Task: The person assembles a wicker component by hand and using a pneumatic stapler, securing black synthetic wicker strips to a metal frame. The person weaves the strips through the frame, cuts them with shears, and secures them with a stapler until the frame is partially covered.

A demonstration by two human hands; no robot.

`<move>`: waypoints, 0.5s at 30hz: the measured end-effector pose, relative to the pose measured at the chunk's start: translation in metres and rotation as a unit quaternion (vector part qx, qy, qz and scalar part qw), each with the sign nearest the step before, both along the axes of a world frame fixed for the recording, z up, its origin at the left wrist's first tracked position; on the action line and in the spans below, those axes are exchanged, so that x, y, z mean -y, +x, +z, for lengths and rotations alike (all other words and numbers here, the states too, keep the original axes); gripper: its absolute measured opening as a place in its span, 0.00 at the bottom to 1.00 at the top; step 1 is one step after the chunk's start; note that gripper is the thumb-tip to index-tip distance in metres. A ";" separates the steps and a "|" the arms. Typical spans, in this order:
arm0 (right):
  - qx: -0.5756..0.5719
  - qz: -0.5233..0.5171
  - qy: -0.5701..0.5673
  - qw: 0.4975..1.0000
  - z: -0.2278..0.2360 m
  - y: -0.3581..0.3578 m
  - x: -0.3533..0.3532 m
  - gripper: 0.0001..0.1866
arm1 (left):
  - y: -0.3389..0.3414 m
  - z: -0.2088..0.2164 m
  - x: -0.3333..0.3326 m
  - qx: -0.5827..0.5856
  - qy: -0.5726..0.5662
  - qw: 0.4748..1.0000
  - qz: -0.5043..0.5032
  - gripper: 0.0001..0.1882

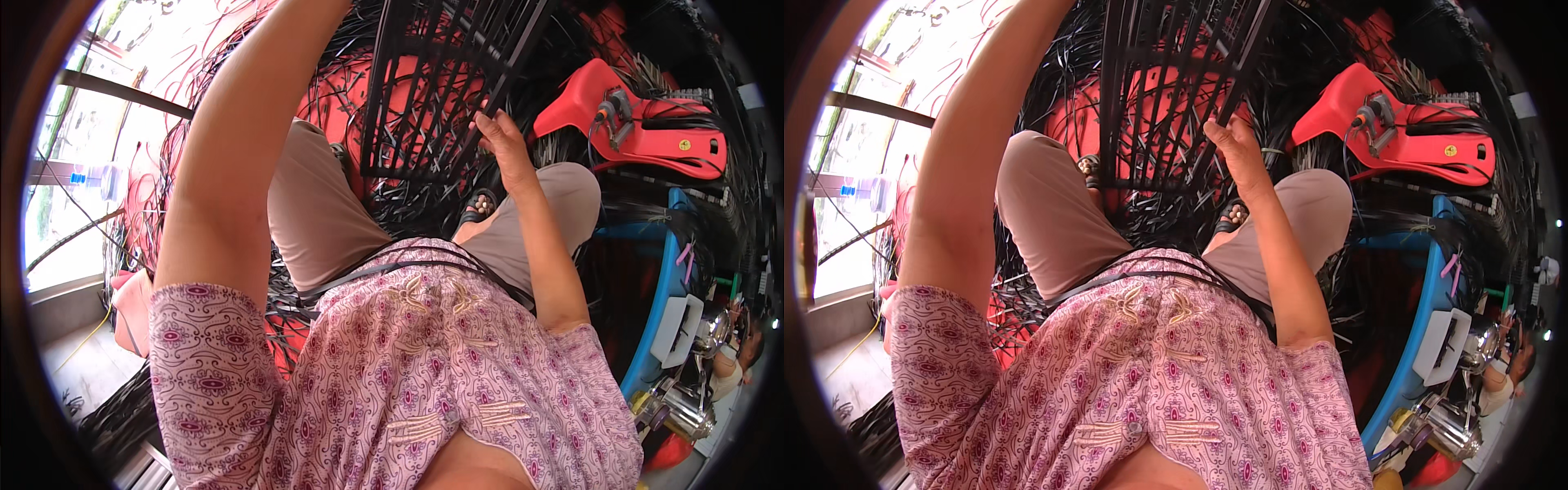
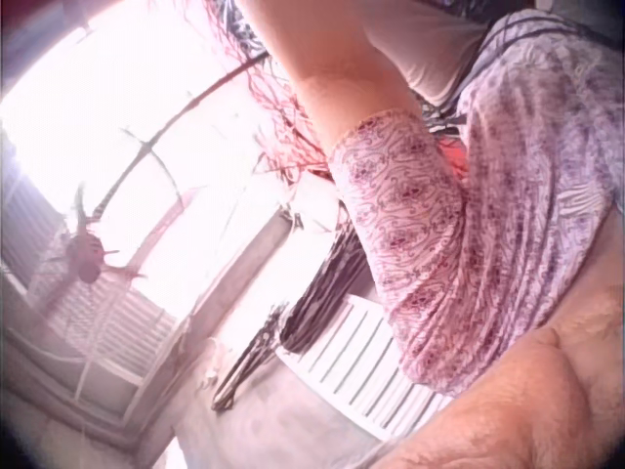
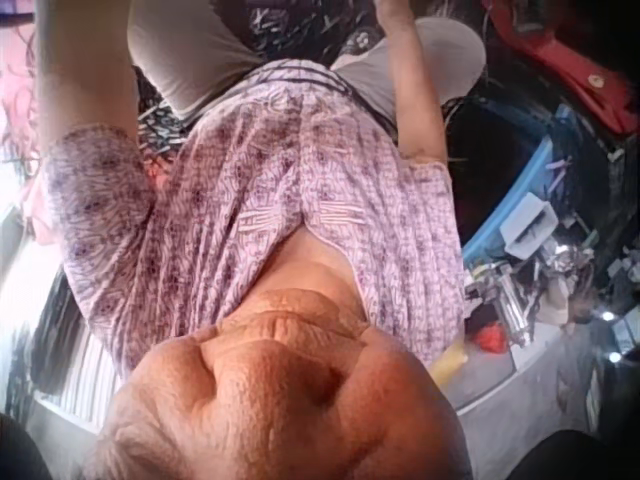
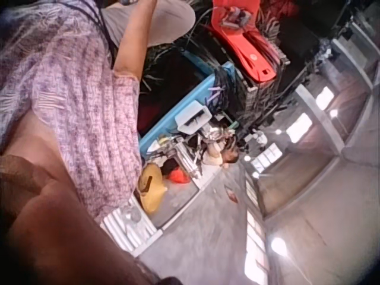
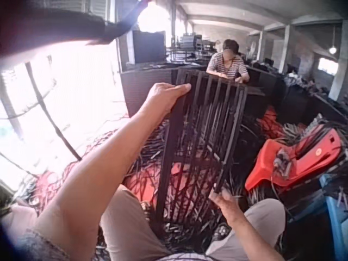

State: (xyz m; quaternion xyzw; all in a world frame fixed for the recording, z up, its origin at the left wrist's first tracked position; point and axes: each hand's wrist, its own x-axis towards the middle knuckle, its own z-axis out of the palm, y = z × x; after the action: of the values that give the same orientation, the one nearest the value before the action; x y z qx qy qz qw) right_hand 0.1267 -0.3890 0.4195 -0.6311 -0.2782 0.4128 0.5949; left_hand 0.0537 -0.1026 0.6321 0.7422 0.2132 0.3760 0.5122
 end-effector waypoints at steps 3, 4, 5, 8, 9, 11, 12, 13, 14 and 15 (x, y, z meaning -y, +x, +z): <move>0.032 -0.097 0.100 0.990 -0.010 -0.004 -0.011 0.22 | 0.043 0.017 -0.019 0.015 -0.020 1.000 -0.012 0.23; 0.034 -0.118 0.117 0.985 -0.013 0.000 -0.016 0.20 | 0.047 0.020 -0.018 0.025 -0.019 0.999 -0.006 0.23; -0.017 -0.154 0.134 0.979 -0.020 0.006 -0.021 0.16 | 0.050 0.022 -0.018 0.035 -0.018 0.999 0.001 0.24; -0.029 -0.183 0.157 0.970 -0.009 0.014 -0.035 0.14 | 0.033 0.017 -0.024 0.064 0.058 0.995 0.043 0.26; -0.034 -0.184 0.160 0.969 -0.008 0.017 -0.041 0.14 | 0.018 -0.001 -0.015 0.127 0.050 0.988 0.071 0.26; -0.049 -0.178 0.161 0.970 -0.005 0.019 -0.051 0.14 | -0.018 -0.057 -0.041 0.122 -0.035 0.990 0.065 0.27; -0.055 -0.175 0.168 0.969 -0.004 0.020 -0.053 0.13 | -0.037 -0.082 -0.040 0.092 -0.049 0.992 0.066 0.24; -0.059 -0.174 0.175 0.967 -0.002 0.020 -0.054 0.13 | -0.061 -0.104 -0.025 0.062 -0.063 0.994 0.066 0.22; -0.051 -0.193 0.180 0.963 -0.001 0.027 -0.049 0.13 | -0.065 -0.129 -0.007 0.039 -0.084 0.995 0.044 0.20; -0.041 -0.208 0.191 0.958 0.007 0.022 -0.055 0.12 | -0.079 -0.140 0.014 0.034 -0.119 0.991 0.058 0.22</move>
State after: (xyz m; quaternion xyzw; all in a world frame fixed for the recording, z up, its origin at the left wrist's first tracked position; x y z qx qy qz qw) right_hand 0.1486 -0.3336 0.4261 -0.5327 -0.1894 0.2444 0.7878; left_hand -0.0251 -0.1171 0.4920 0.6489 0.2817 0.4020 0.5813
